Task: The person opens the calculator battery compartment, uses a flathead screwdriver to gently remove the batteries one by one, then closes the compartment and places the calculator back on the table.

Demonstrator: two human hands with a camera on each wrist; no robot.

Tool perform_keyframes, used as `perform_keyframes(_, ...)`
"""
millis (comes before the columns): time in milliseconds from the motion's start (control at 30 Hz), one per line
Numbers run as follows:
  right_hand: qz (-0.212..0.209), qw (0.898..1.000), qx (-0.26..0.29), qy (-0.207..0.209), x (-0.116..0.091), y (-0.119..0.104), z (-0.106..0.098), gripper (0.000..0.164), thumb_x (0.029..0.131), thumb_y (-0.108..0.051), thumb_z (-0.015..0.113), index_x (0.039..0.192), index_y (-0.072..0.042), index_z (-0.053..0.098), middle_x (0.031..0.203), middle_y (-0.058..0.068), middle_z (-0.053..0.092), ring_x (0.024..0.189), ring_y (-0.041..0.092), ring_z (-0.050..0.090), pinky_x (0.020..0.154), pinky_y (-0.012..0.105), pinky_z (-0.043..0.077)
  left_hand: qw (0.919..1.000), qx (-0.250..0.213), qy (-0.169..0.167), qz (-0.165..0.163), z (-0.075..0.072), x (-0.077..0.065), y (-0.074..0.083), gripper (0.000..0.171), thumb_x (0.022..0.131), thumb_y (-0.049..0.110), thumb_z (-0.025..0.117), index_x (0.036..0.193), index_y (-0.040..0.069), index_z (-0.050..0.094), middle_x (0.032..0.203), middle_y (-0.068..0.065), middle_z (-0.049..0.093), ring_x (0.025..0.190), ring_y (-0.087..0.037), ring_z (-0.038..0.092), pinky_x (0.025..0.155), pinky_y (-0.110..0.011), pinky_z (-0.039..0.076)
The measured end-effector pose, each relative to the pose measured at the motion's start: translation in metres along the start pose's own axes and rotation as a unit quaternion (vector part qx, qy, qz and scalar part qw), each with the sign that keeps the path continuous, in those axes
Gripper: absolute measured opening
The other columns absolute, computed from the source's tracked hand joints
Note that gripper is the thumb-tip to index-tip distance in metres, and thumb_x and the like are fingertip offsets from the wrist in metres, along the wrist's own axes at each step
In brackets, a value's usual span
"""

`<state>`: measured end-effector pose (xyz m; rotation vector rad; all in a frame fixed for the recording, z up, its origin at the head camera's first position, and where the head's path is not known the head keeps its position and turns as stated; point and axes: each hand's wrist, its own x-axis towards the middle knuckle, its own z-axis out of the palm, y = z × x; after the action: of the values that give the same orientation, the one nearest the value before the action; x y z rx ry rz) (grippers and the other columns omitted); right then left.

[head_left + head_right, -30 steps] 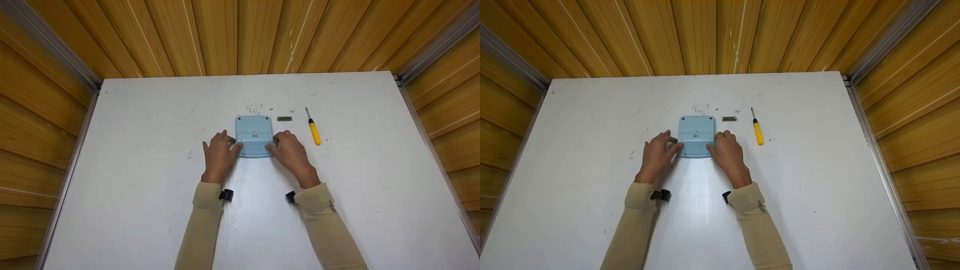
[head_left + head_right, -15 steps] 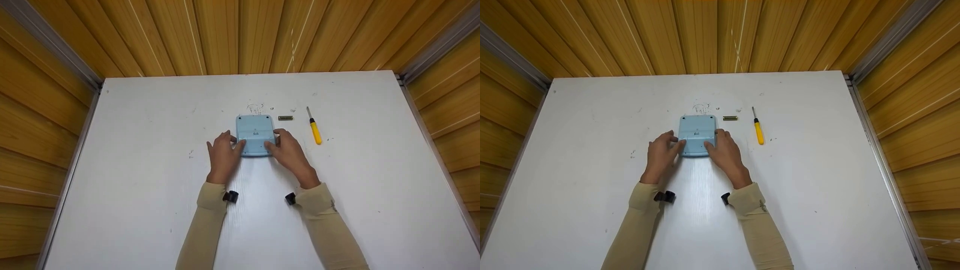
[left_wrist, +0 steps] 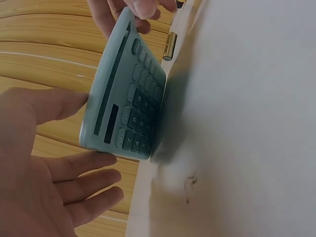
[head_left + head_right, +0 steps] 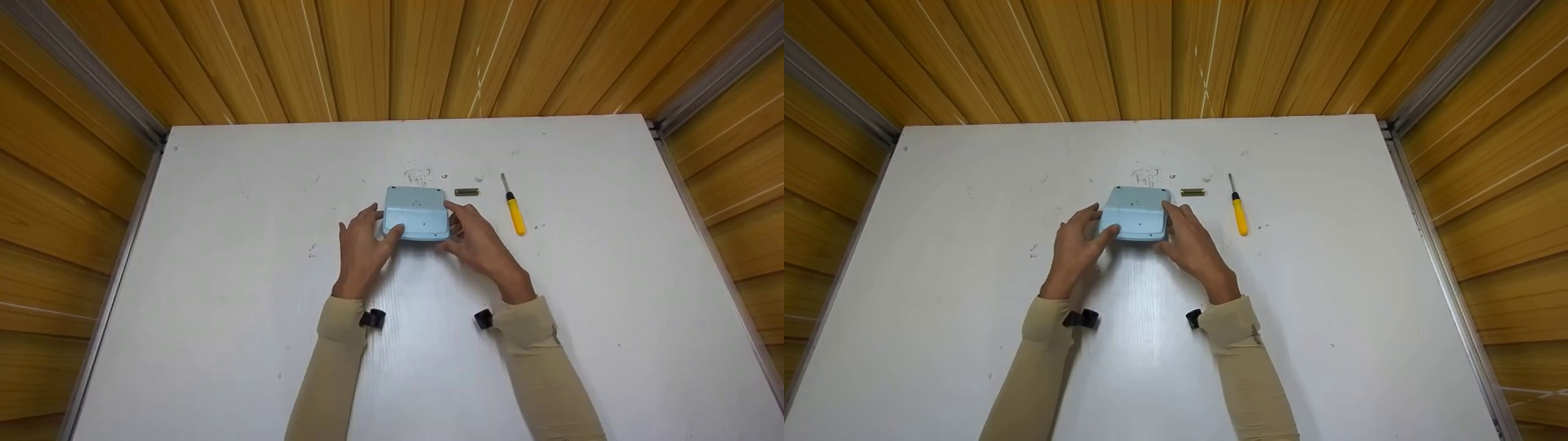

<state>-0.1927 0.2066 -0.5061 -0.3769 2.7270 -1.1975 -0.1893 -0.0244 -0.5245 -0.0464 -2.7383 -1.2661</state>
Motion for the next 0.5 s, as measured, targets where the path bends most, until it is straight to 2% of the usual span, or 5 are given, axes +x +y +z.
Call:
perform_keyframes(200,-0.013,0.999,0.022,0.021,0.001,0.003,-0.003,0.081,0.087,-0.011,0.089,0.157,0.0,0.049,0.121,0.016,0.06,0.111,0.033,0.063,0.098,0.046,0.054,0.9997,-0.019,-0.011,0.014,-0.005,0.002,-0.003,0.055,0.097,0.036,0.076,0.135,-0.004,0.068,0.15,-0.021,0.059,0.143,-0.039,0.051,0.119,-0.075,0.015)
perform_keyframes(333,-0.02,0.999,0.032,0.027,0.0,0.007,-0.005,0.081,0.087,-0.018,0.09,0.157,-0.006,0.052,0.137,0.019,0.055,0.122,0.036,0.061,0.103,0.049,0.052,0.9989,-0.034,-0.029,0.016,-0.008,0.003,-0.007,0.061,0.098,0.04,0.075,0.139,-0.003,0.065,0.153,-0.02,0.057,0.145,-0.038,0.049,0.122,-0.071,0.017)
perform_keyframes(500,-0.026,0.998,0.049,0.025,0.001,0.014,-0.005,0.08,0.087,-0.019,0.09,0.156,-0.009,0.052,0.157,0.015,0.047,0.143,0.035,0.048,0.114,0.05,0.044,0.997,-0.055,-0.053,0.011,-0.01,0.004,-0.012,0.064,0.099,0.043,0.075,0.144,0.0,0.061,0.156,-0.019,0.054,0.147,-0.036,0.047,0.125,-0.063,0.019)
